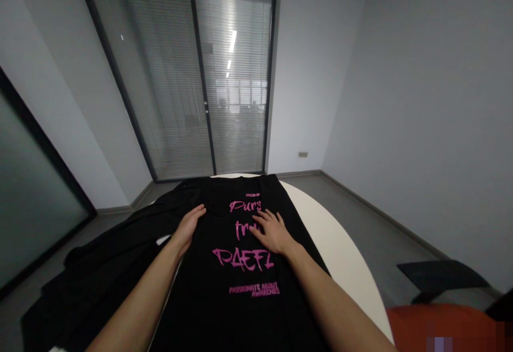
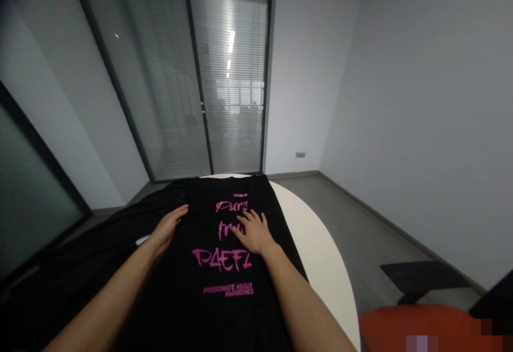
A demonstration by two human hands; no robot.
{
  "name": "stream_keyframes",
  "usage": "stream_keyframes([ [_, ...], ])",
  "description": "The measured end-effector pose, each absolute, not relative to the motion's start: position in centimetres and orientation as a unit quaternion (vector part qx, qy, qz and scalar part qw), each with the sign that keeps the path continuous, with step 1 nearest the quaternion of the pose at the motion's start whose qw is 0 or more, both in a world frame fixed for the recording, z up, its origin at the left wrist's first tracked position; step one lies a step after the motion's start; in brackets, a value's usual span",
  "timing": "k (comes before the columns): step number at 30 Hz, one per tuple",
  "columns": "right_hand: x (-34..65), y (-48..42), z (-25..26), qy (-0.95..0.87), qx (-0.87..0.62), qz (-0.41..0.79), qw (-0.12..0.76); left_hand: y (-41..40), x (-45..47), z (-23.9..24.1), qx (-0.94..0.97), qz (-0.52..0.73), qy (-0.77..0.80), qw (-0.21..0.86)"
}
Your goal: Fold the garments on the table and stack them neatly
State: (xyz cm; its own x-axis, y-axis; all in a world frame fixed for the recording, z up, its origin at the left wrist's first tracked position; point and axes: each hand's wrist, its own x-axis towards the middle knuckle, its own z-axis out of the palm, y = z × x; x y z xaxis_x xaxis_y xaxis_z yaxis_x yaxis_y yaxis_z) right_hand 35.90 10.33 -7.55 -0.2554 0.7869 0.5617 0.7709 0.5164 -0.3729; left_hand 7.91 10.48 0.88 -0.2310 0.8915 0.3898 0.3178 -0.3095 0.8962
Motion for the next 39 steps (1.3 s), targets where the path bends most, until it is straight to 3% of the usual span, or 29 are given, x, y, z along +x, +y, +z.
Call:
stream_keyframes([
  [11,35.9,10.2,-7.5,-0.802,-0.487,0.022,0.344,9.4,9.7,0.9,0.663,0.513,0.520,0.161],
  [21,35.9,10.4,-7.6,-0.807,-0.485,0.019,0.338,9.7,11.2,-1.3,0.787,0.331,0.521,-0.002],
  [32,35.9,10.5,-7.7,-0.808,-0.479,0.018,0.342,8.8,12.1,-2.0,0.811,0.300,0.502,0.021],
  [39,35.9,10.7,-7.8,-0.808,-0.481,0.021,0.339,8.7,12.4,-1.2,0.798,0.381,0.455,0.105],
])
